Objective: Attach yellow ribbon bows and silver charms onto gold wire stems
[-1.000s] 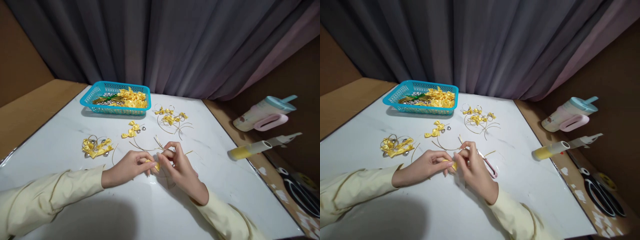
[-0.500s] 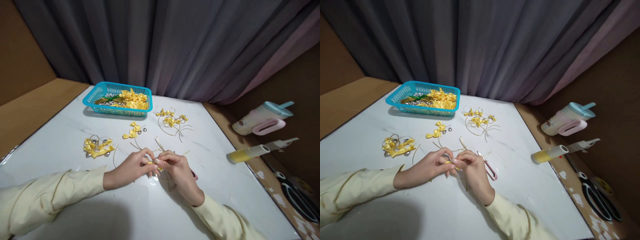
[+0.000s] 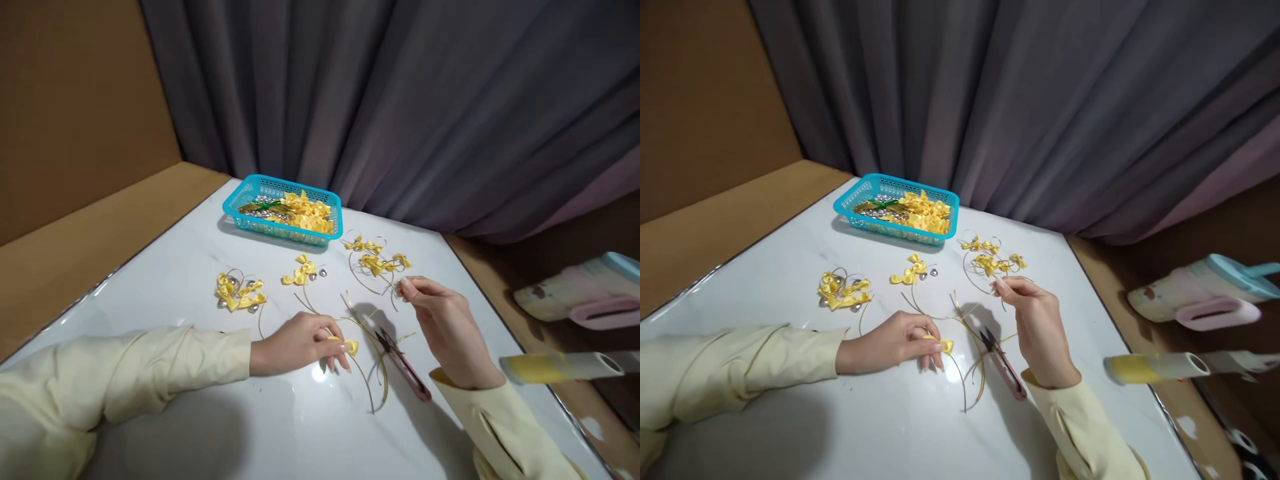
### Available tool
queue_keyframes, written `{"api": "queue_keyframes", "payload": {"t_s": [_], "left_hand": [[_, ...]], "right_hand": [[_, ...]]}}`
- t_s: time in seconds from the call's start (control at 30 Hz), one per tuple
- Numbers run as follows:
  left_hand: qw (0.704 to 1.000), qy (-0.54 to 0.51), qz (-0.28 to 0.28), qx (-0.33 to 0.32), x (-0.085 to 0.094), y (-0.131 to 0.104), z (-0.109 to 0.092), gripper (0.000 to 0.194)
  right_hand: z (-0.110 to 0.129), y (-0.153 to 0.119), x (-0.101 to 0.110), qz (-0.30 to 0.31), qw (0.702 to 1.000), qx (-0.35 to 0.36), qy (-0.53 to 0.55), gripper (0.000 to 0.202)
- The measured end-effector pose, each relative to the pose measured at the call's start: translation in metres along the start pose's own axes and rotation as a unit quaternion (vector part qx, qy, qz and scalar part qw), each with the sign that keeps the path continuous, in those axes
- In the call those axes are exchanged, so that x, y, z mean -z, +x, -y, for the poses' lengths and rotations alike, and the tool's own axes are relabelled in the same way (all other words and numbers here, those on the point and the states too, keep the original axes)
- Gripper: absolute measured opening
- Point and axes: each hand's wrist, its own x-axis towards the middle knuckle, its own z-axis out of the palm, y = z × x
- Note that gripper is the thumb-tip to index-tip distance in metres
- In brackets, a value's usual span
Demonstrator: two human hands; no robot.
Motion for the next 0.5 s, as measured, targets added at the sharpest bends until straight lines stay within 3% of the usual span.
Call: {"api": "queue_keyframes", "payload": {"t_s": [0.17,0.3,0.5], "left_hand": [[0.999,-0.036,-0.002,-0.006,0.002,-0.001,0.002,0.032],[0.999,-0.045,0.001,-0.012,0.004,0.002,0.001,0.029],[0.998,-0.045,-0.03,-0.012,0.012,0.008,-0.002,0.022]], "right_hand": [[-0.001,0.006,-0.007,0.145,0.981,-0.113,0.058,0.021],[0.003,0.016,-0.018,0.244,0.966,-0.066,-0.062,0.025],[0.005,0.033,-0.05,0.283,0.928,0.013,-0.244,0.014]]}}
